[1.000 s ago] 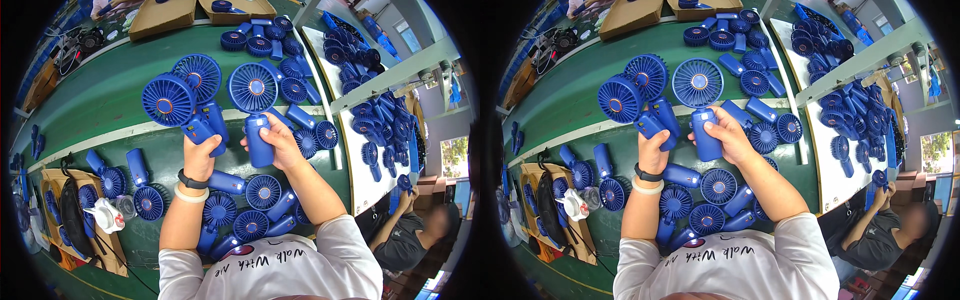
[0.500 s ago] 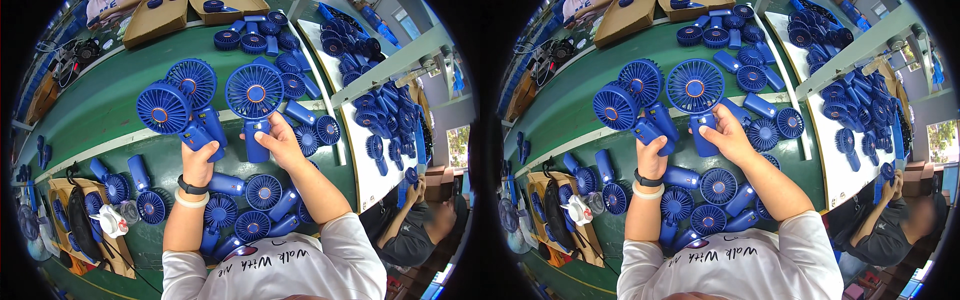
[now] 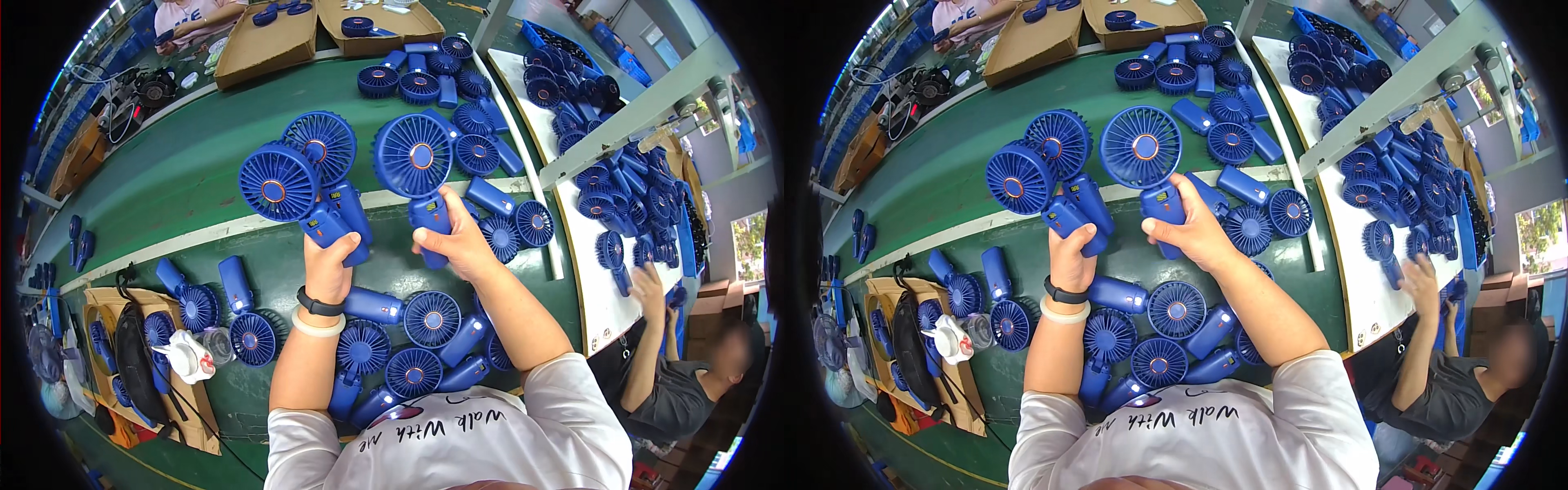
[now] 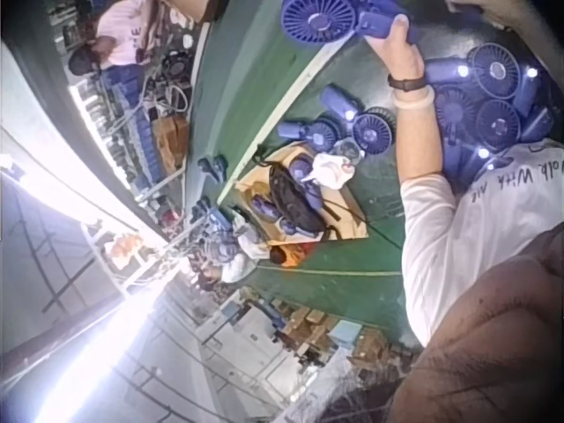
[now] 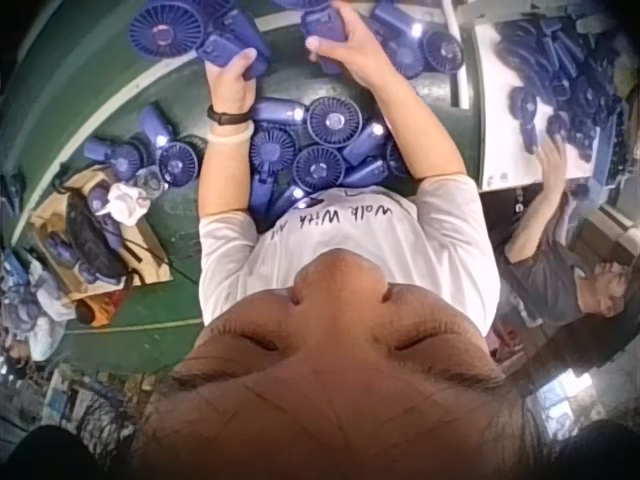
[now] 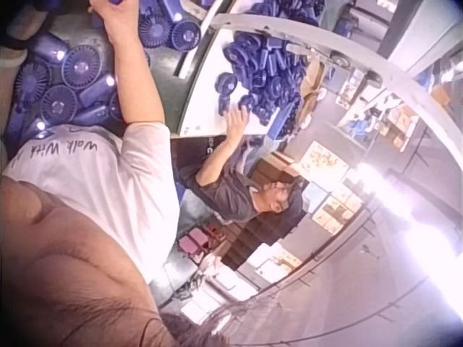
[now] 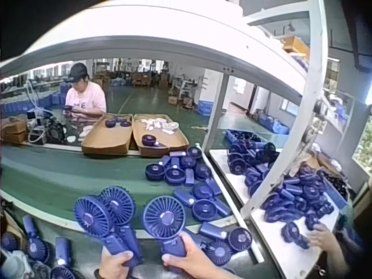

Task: The person assembles blue handheld fans at a factory workstation. They pick up fan bodies and fan heads, attach the heads to the bodies, and test the fans by pressing a button to activate the blades. The person handles multiple fans one at a time, placing completed units on the table.

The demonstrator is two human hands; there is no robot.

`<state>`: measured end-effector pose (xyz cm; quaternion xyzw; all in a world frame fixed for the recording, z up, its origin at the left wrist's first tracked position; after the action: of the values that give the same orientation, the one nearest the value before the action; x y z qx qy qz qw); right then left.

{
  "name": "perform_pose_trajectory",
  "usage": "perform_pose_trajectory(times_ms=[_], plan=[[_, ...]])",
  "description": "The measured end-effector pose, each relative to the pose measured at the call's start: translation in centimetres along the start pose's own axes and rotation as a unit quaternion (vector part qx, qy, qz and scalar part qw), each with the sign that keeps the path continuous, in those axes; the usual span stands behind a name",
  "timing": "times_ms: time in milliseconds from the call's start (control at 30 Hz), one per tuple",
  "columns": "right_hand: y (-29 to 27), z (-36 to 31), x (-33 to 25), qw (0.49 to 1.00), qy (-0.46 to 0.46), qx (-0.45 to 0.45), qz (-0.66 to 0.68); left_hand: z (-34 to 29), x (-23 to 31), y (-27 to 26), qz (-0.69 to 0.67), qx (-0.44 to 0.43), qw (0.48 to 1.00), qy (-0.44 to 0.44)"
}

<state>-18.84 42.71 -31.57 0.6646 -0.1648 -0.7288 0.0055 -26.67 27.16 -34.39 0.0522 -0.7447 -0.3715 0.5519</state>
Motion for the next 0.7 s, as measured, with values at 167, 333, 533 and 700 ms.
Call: perform_pose_trajectory(times_ms=[167,333,533,700], plan=[[2.8,0.2,-1.0,0.978,0.02,-0.099,0.183,0.2,0.0,-0.7,-0.08,-0.025,0.996,-0.025],[5.0,-0.5,-2.7,0.869,0.056,-0.159,0.466,0.1,-0.3,-0.2,-0.179,-0.067,0.979,-0.069],[5.1,-1.5,-2.5,0.832,0.074,-0.172,0.522,-0.2,-0.9,0.0,-0.266,-0.135,0.948,-0.108],[4.3,-1.7,-2.2,0.876,0.033,-0.14,0.46,-0.8,-0.7,2.2,-0.368,-0.267,0.872,-0.184]])
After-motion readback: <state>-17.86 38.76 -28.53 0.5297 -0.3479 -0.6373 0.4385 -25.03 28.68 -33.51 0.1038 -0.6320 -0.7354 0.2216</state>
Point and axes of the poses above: each hand's wrist, its own z-axis towards the middle knuckle, its own y-axis out of the palm, x = y × z, the point moved 7 cm from there along z, towards the middle knuckle, and after that the axes turned 11 degrees about -y, right-handed, at the moved point
